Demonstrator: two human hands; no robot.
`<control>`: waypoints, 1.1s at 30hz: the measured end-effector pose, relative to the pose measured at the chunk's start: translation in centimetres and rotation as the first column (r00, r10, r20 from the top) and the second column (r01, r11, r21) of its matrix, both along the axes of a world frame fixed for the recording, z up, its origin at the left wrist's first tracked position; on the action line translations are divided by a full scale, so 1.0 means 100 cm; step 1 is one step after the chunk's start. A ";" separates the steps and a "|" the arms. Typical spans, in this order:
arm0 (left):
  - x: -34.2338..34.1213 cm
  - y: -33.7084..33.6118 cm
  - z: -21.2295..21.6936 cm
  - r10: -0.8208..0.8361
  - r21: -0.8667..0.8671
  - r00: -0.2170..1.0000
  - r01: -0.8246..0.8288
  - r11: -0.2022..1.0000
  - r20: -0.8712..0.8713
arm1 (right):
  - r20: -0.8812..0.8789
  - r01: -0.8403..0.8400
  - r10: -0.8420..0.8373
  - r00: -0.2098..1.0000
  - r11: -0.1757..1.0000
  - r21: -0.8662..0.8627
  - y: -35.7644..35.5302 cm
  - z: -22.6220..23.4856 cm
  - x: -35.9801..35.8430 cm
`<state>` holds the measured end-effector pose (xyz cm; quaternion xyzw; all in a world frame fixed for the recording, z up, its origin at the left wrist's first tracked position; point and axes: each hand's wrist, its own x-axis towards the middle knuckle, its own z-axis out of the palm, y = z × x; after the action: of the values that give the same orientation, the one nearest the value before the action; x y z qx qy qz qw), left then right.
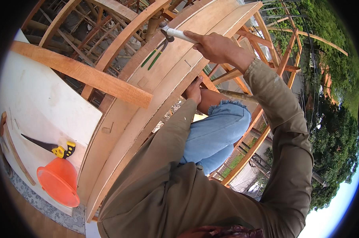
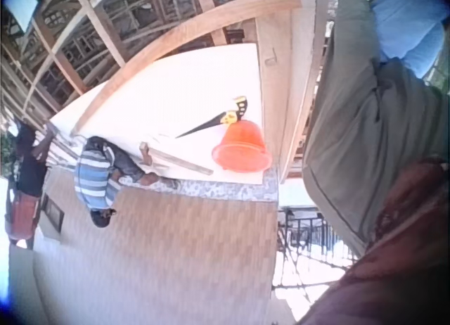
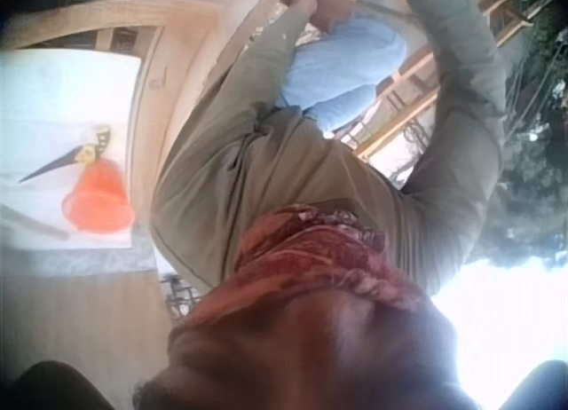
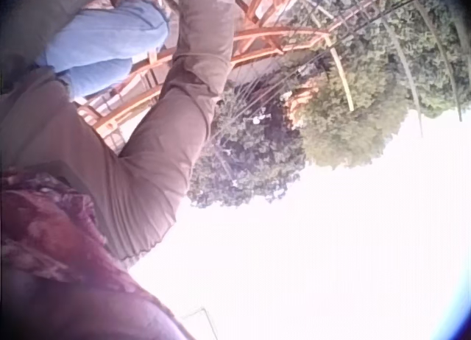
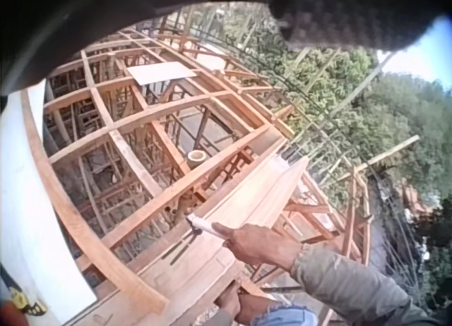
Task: The person assembles a wooden roof truss by positioning wooden planks and securing them with a hammer and nails. The person repeatedly hammers nails into the joints of the wooden frame to fasten the structure.
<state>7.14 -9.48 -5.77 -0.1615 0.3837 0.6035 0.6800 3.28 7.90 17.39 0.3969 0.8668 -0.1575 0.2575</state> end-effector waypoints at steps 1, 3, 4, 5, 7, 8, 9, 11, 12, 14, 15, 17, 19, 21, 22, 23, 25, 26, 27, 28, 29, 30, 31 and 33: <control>-0.001 0.002 0.000 0.024 -0.007 0.999 -0.024 1.000 0.034 | -0.024 -0.008 0.006 1.000 0.996 -0.092 0.005 0.005 -0.008; 0.000 0.002 -0.002 0.050 0.019 0.999 -0.050 0.999 0.012 | 0.119 -0.109 0.112 0.987 0.993 -0.036 0.007 0.018 -0.027; 0.001 0.003 -0.005 0.039 -0.024 0.999 -0.039 0.999 0.022 | 0.186 -0.172 0.190 0.964 0.979 -0.106 0.008 0.026 -0.038; 0.003 0.003 -0.007 0.065 0.039 0.998 -0.065 0.997 -0.006 | 0.096 -0.086 0.090 0.991 0.995 -0.049 0.015 0.035 -0.050; 0.005 0.001 -0.012 0.019 0.014 1.000 -0.018 1.000 -0.022 | -0.335 -0.112 0.207 0.919 0.953 0.282 0.022 0.050 -0.071; 0.007 0.000 -0.014 0.049 0.014 0.999 -0.049 0.999 -0.019 | -0.487 -0.052 0.216 0.846 0.943 0.328 0.021 0.056 -0.076; 0.007 0.000 -0.015 0.063 0.037 0.997 -0.061 0.997 -0.033 | -0.583 0.012 0.199 0.787 0.941 0.337 0.020 0.059 -0.079; 0.008 0.000 -0.015 0.055 0.004 0.998 -0.055 0.998 -0.022 | -0.597 0.062 0.141 0.790 0.950 0.307 0.011 0.057 -0.073; 0.008 -0.001 -0.014 0.058 0.026 0.998 -0.058 0.998 -0.005 | -0.485 0.055 0.066 0.872 0.971 0.233 0.003 0.052 -0.065; 0.005 0.003 -0.011 0.057 0.036 0.998 -0.056 0.998 -0.026 | -0.019 -0.072 0.072 0.997 0.997 0.003 -0.014 0.035 -0.042; 0.004 0.006 -0.008 0.016 -0.053 1.000 -0.016 0.998 -0.016 | 0.214 -0.102 0.130 0.968 0.985 -0.138 -0.017 0.027 -0.031; 0.002 0.012 -0.002 0.062 0.060 0.997 -0.060 0.996 -0.041 | 0.115 -0.153 0.160 0.980 0.986 -0.067 -0.012 0.007 -0.015; -0.003 0.008 0.002 -0.062 -0.092 0.998 0.061 0.994 -0.005 | -0.044 -0.106 0.105 0.994 0.994 -0.014 -0.010 -0.006 -0.007; -0.004 0.008 0.003 -0.008 0.010 1.000 0.008 1.000 -0.012 | -0.021 0.014 -0.015 1.000 0.998 -0.055 -0.004 -0.005 -0.012; -0.004 0.006 0.004 0.028 0.038 0.999 -0.027 0.999 -0.024 | 0.083 -0.041 0.045 0.996 0.998 -0.055 -0.001 0.004 -0.020; -0.002 0.002 0.004 0.026 -0.037 1.000 -0.026 0.999 -0.012 | 0.148 -0.102 0.112 0.983 0.992 -0.078 -0.001 0.014 -0.028; 0.000 0.000 0.002 0.069 0.018 0.996 -0.068 0.997 -0.050 | 0.084 -0.184 0.182 0.980 0.983 0.018 0.000 0.045 -0.049; 0.001 0.000 0.000 0.099 0.090 0.994 -0.094 0.991 -0.054 | 0.033 -0.164 0.162 0.986 0.983 0.083 0.003 0.058 -0.062; 0.001 -0.001 -0.002 0.043 0.016 0.996 -0.042 0.999 -0.078 | -0.074 -0.170 0.185 0.980 0.970 0.171 0.005 0.077 -0.078; 0.001 -0.002 -0.004 -0.012 0.003 0.996 0.012 1.000 -0.085 | -0.288 -0.103 0.172 0.942 0.965 0.241 0.011 0.081 -0.093; 0.000 0.000 -0.006 -0.059 -0.051 0.994 0.055 0.997 -0.087 | -0.478 0.037 0.039 0.877 0.988 0.149 0.011 0.103 -0.100; 0.001 0.001 -0.007 -0.019 -0.027 0.999 0.018 0.999 -0.047 | -0.684 0.071 0.121 0.720 0.967 0.246 0.009 0.097 -0.103; 0.001 0.001 -0.007 0.029 0.018 0.998 -0.028 0.999 -0.050 | -0.833 0.121 0.228 0.504 0.936 0.330 0.006 0.097 -0.105; 0.002 0.001 -0.005 0.076 -0.002 0.997 -0.076 0.997 -0.015 | -0.502 0.045 0.117 0.857 0.953 0.299 -0.004 0.073 -0.089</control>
<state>7.30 -9.43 -6.25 -0.1723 0.3833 0.6298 0.6532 -5.61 7.52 24.69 0.3585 0.9248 -0.1193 -0.0435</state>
